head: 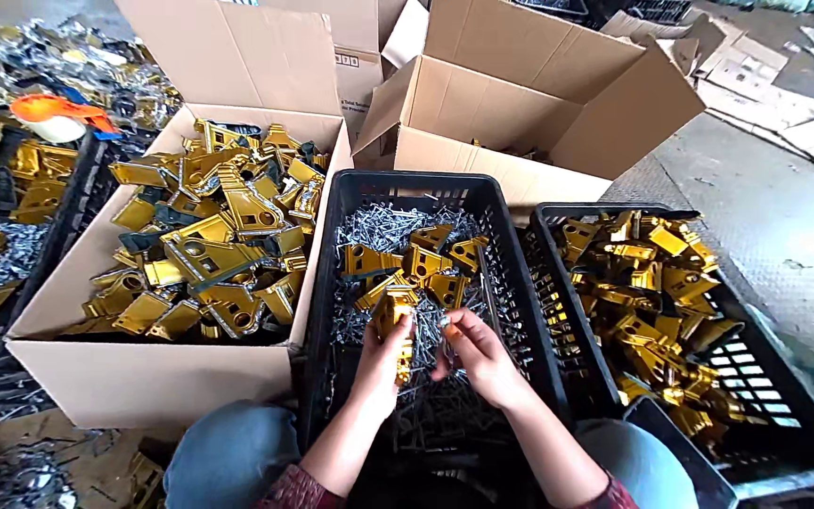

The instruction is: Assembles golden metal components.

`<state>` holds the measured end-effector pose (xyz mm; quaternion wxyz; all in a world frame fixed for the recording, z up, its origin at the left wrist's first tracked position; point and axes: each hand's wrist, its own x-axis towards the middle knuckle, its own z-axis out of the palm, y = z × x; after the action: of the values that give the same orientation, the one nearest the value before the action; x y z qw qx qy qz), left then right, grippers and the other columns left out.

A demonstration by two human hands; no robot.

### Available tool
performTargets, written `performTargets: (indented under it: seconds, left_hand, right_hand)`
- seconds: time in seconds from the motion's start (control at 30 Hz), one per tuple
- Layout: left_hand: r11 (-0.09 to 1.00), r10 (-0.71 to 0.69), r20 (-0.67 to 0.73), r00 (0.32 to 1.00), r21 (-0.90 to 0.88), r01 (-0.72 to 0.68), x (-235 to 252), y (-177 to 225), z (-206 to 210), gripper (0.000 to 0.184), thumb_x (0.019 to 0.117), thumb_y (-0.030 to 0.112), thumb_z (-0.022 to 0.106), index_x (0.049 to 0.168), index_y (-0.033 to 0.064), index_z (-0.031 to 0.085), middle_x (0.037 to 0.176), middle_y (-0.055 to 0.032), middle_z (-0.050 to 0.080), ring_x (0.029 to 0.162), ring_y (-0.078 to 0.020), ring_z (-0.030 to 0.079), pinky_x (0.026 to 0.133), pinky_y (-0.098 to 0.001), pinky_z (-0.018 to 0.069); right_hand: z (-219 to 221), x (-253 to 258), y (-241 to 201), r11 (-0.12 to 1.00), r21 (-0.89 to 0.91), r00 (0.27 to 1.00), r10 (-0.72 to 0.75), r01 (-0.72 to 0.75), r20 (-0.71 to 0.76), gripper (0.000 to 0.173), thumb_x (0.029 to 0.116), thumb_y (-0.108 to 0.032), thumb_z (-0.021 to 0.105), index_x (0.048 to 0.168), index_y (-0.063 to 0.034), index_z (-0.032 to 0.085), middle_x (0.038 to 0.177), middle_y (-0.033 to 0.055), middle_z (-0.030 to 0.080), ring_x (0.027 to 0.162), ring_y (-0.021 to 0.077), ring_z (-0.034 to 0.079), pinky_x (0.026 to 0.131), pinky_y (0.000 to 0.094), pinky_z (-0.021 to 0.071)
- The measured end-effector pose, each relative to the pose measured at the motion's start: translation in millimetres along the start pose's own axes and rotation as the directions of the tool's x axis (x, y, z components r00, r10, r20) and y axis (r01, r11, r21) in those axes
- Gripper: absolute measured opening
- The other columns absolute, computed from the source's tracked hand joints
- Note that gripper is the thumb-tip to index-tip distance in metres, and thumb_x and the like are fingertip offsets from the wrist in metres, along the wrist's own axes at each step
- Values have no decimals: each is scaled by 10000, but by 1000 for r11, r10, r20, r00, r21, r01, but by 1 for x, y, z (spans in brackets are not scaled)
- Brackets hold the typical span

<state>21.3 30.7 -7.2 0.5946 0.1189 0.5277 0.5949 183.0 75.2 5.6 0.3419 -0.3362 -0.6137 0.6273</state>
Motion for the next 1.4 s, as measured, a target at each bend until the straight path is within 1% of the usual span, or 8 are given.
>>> performTargets:
  seconds: [0.13, 0.3, 0.43, 0.63, 0.93, 1.13, 1.23, 1.4]
  left_hand:
    - [997, -39, 30, 999, -67, 41, 1, 3, 1, 498, 1064, 279, 543, 1485, 119, 330, 1145, -130, 652, 941, -215, 689, 762, -356, 601]
    - [996, 25, 209, 978, -90, -7, 1, -4, -7, 634, 988, 128, 642, 1495, 83, 264, 1147, -147, 617, 951, -217, 679, 784, -375, 607]
    - [997, -72, 347, 935, -8, 79, -1, 3, -14, 887, 811, -65, 744, 1505, 78, 211, 1186, -175, 613, 973, -267, 699, 816, -402, 626]
    - [977, -46, 599, 799, 194, -89, 1, 12, -22, 1017, 731, -69, 795, 1526, 37, 170, 1301, -139, 601, 1135, -232, 667, 967, -408, 587]
    - [588, 189, 409, 893, 681, -436, 1, 14, -20, 1004, 685, 130, 853, 1495, 19, 270, 1262, -107, 628, 1121, -107, 661, 955, -292, 573]
    - [765, 68, 486, 871, 535, -358, 3, 18, -28, 1057, 684, 19, 796, 1537, 6, 171, 1365, -146, 548, 1191, -147, 633, 980, -306, 571]
    - [880, -30, 521, 853, 419, -225, -1, 13, -24, 1066, 694, -34, 781, 1546, 44, 145, 1350, -132, 566, 1167, -180, 652, 939, -348, 599]
    - [960, -163, 522, 837, 281, 12, 0, 6, -22, 1055, 732, -112, 710, 1570, 139, 120, 1347, -161, 556, 1106, -326, 676, 789, -520, 647]
  right_hand:
    - [7, -2, -1, 980, -197, 991, 26, 0, 129, 211, 1028, -116, 534, 1190, -29, 641, 855, -35, 634, 561, -10, 514, 497, 170, 453]
    - [10, 3, 1, 929, -368, 994, 18, 22, 106, 241, 955, -175, 685, 1126, -29, 601, 878, 9, 652, 716, 41, 633, 670, 216, 555]
    - [3, -1, -2, 655, -687, 941, -306, 316, 141, 221, 866, -58, 689, 1078, 1, 666, 974, 142, 675, 804, 182, 672, 740, 303, 586]
    - [-4, -14, 0, 313, -762, 707, -660, 567, 255, 158, 976, -173, 678, 1092, -99, 601, 1010, 130, 600, 866, 221, 622, 756, 325, 552]
    - [5, -9, 21, 158, -820, 578, -780, 550, 238, 151, 993, -166, 675, 1039, -97, 549, 977, 126, 620, 856, 243, 634, 773, 325, 551]
    - [0, 0, 19, 508, -731, 745, -667, 455, 0, 479, 846, -371, 818, 1077, -12, 602, 1102, 188, 636, 974, 203, 658, 835, 278, 572]
    - [-12, 4, 18, 774, -502, 900, -435, 386, 21, 787, 802, -444, 860, 1349, 47, 578, 1371, 194, 604, 1263, 231, 613, 1035, 398, 561]
    - [-11, 1, 18, 882, -362, 947, -320, 303, 12, 707, 806, -270, 876, 1361, 53, 579, 1262, 129, 695, 1146, 156, 691, 1003, 352, 595]
